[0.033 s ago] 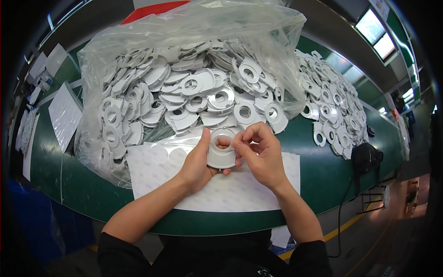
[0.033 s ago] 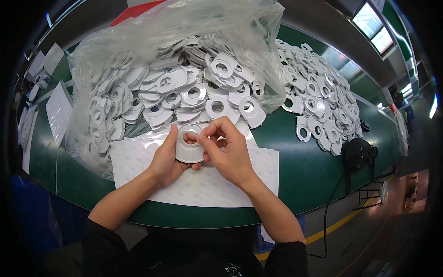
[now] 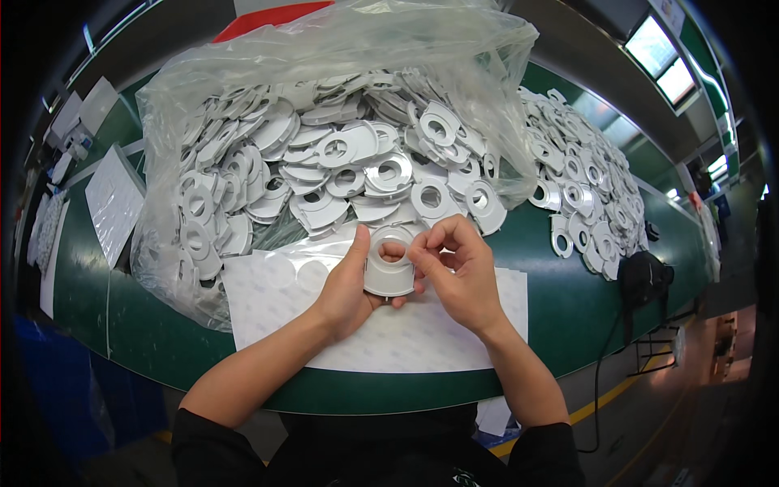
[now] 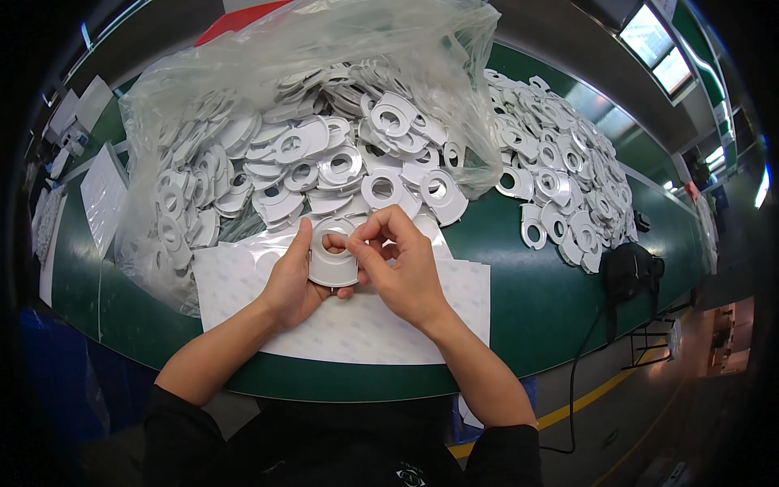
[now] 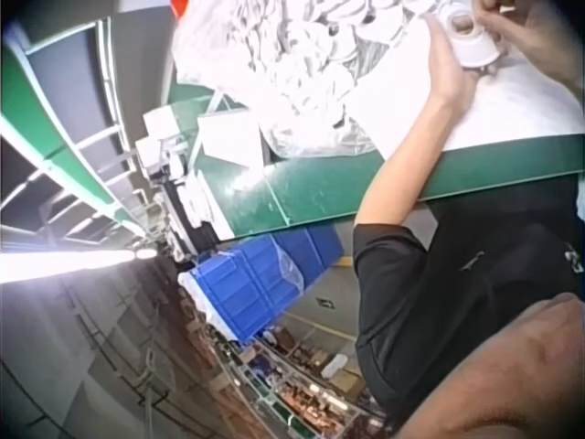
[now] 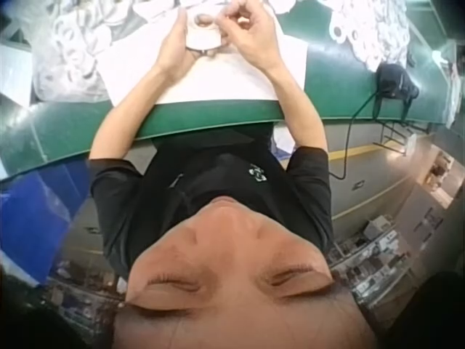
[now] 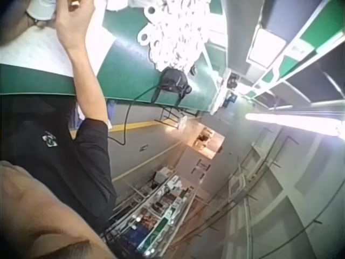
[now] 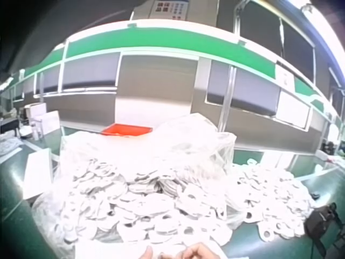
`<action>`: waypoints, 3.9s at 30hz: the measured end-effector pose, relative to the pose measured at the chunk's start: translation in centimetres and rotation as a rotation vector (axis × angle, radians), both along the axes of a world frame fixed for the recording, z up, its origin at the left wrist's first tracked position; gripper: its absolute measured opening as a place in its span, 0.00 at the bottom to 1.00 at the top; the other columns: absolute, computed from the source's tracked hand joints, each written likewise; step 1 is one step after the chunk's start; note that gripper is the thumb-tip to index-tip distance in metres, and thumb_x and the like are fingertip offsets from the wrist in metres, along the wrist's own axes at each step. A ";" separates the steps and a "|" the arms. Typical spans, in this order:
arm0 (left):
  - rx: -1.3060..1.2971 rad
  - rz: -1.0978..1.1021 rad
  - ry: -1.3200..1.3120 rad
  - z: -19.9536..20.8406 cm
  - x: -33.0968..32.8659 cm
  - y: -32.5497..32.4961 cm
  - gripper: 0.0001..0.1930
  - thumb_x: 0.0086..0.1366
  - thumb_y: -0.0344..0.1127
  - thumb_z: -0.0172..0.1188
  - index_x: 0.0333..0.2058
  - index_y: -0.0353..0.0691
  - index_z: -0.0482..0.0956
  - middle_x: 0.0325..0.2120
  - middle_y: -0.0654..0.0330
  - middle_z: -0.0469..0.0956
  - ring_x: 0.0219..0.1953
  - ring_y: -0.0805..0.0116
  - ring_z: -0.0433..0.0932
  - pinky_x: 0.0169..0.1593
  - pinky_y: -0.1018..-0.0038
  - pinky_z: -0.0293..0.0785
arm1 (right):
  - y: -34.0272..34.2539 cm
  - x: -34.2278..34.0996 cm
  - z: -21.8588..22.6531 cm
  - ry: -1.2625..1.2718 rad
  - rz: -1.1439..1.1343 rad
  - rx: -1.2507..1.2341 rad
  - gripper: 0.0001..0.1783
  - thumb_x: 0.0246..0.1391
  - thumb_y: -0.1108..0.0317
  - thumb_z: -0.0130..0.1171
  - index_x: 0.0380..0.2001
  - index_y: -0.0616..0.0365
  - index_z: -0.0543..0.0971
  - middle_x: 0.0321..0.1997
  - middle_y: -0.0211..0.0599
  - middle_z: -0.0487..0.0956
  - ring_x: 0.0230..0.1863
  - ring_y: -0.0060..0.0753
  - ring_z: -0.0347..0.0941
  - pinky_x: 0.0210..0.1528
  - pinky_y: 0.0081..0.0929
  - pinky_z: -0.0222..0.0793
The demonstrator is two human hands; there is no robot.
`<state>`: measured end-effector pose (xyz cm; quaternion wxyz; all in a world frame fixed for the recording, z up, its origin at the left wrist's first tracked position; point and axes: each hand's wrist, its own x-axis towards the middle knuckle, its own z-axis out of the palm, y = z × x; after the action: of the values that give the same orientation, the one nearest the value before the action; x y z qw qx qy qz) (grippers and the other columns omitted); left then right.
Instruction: Applying circular adhesive gaskets to light fixture housing components on an assembly line.
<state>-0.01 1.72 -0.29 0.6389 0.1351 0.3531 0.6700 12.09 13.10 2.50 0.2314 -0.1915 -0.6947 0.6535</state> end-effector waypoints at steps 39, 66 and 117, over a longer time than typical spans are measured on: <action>0.028 0.065 0.169 0.1 0.6 -0.3 0.18 0.67 0.36 0.43 0.53 0.39 0.60 0.37 0.55 0.73 0.34 0.68 0.76 0.29 0.77 0.67 | 0.0 0.0 0.1 -0.101 -0.081 -0.034 0.13 0.51 0.73 0.57 0.40 0.67 0.79 0.23 0.31 0.77 0.21 0.15 0.70 0.24 0.15 0.63; 0.065 -0.107 0.519 0.5 0.9 -0.5 0.37 0.61 0.26 0.55 0.65 0.49 0.45 0.43 0.58 0.69 0.33 0.79 0.73 0.33 0.84 0.67 | -0.6 -0.7 0.1 -0.157 -0.183 -0.135 0.15 0.50 0.66 0.62 0.18 0.60 0.69 0.18 0.30 0.74 0.16 0.13 0.66 0.12 0.14 0.59; 0.228 0.185 1.036 3.0 -5.6 -0.5 0.19 0.64 0.30 0.52 0.54 0.40 0.68 0.48 0.55 0.72 0.47 0.65 0.73 0.45 0.70 0.72 | 6.1 3.9 4.5 0.471 -0.655 -0.402 0.15 0.61 0.60 0.52 0.43 0.59 0.76 0.34 0.31 0.77 0.27 0.14 0.67 0.27 0.13 0.62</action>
<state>-5.63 1.20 2.74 0.3006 0.4849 0.5574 0.6032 15.97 19.22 6.99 0.5362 -0.2883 -0.3853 0.6935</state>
